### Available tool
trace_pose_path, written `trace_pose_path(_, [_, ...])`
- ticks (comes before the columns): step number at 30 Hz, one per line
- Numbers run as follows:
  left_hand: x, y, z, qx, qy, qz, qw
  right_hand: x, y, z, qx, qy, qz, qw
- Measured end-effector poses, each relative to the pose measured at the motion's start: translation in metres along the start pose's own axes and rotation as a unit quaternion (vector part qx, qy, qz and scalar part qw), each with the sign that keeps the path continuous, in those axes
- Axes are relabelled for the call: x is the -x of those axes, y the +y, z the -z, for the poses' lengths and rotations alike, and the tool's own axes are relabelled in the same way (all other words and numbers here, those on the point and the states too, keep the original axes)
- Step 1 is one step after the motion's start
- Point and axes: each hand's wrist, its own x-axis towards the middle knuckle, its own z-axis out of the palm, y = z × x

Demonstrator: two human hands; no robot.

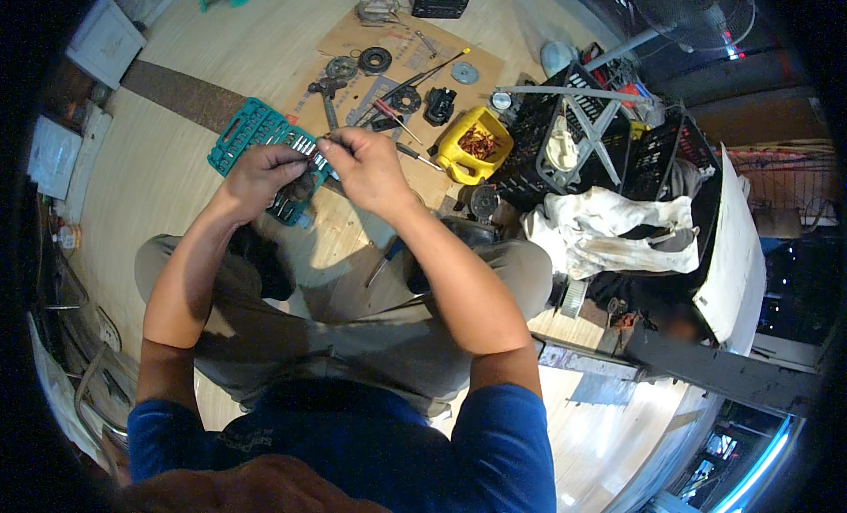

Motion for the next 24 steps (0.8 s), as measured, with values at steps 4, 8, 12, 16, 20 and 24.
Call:
trace_pose_path(4, [-0.001,0.001,-0.013,-0.039,0.052,0.036,0.997,0.003,-0.003,-0.003,0.044,0.01,-0.028,0.999])
trace_pose_path(8, [-0.004,-0.007,-0.028,-0.266,0.181,-0.15,0.935,0.002,0.015,-0.017,0.028,0.093,-0.026,0.995])
trace_pose_path(12, [-0.006,-0.005,-0.034,-0.34,0.195,-0.179,0.902,0.004,0.015,-0.021,0.058,0.118,-0.051,0.99])
trace_pose_path(16, [-0.005,-0.004,-0.035,-0.332,0.173,-0.176,0.911,0.005,0.005,-0.018,0.017,0.116,-0.04,0.992])
trace_pose_path(20, [-0.008,-0.003,-0.018,0.151,-0.052,0.048,0.986,0.002,-0.003,-0.004,-0.07,0.043,-0.065,0.994])
trace_pose_path(24, [-0.008,-0.003,-0.02,0.117,-0.026,0.043,0.992,0.004,-0.001,-0.005,-0.043,0.06,-0.029,0.997])
